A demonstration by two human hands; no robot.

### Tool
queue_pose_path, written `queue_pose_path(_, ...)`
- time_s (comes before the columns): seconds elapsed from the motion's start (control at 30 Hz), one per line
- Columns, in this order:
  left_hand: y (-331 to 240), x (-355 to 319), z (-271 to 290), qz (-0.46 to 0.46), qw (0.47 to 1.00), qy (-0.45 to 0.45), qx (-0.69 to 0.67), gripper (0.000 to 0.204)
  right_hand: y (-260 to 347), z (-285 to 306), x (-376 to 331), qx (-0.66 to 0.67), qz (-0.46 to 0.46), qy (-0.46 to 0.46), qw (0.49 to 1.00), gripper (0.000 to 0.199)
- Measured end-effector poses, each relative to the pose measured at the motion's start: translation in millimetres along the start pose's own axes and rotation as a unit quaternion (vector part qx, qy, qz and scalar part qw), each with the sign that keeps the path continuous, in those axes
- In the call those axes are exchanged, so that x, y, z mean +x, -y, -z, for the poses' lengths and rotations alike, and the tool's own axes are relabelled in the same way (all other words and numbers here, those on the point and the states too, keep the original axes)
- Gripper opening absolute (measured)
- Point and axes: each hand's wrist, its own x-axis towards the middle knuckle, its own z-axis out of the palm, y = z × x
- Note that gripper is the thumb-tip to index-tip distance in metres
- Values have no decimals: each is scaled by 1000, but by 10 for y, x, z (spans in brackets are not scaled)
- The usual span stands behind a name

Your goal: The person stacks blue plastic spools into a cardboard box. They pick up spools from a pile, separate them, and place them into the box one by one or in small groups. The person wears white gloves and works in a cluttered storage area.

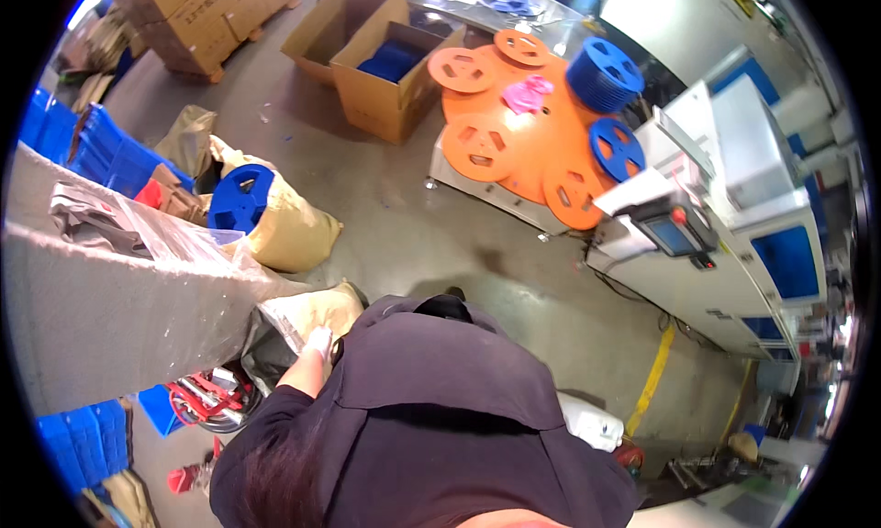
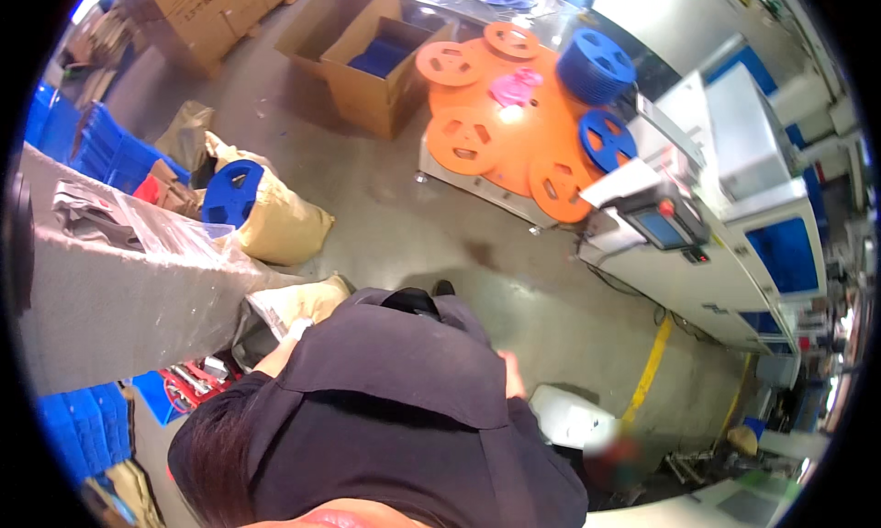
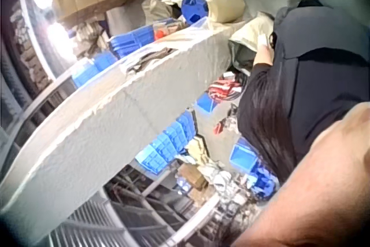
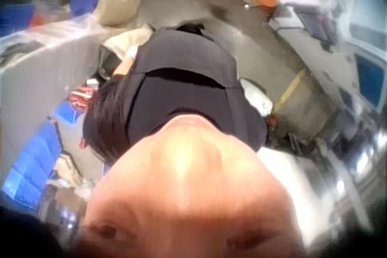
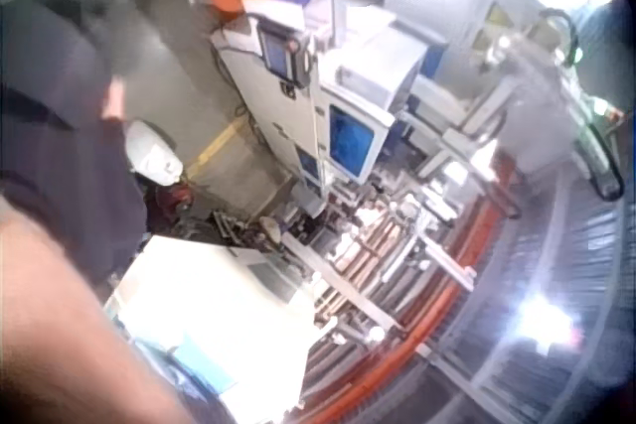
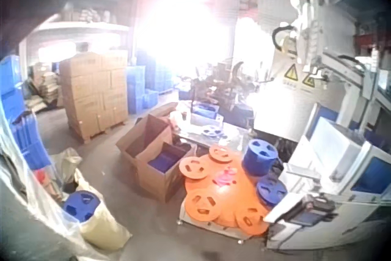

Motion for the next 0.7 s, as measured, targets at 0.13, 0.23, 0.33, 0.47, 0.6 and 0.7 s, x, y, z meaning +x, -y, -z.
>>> queue_pose_path(0.13, -238, -279, -73, -13, 997, -36, 71, 31, 1990, 944, 1300, 177, 158, -152, 959, 15)
queue_pose_path(0.23, -638, -209, -137, -32, 997, -60, 30, 31, 3611, 1396, 2000, 158, 215, -122, 956, 16)
queue_pose_path(0.33, -1080, 254, -8, -60, 994, -91, -12, 32, 5175, 1134, 2439, 135, 293, -107, 941, 24)
queue_pose_path(0.47, -1542, 849, 631, -63, 984, -158, -57, 32, 6546, -167, 2311, 177, 284, 62, 940, 25)
queue_pose_path(0.6, -2597, 1781, 1651, -169, 957, -209, -113, 32, 6910, -1147, 2435, 45, 276, 66, 958, 27)
queue_pose_path(0.7, -3939, 1976, 2422, -188, 960, -197, -59, 43, 7177, -1273, 2623, 46, 266, 74, 960, 29)
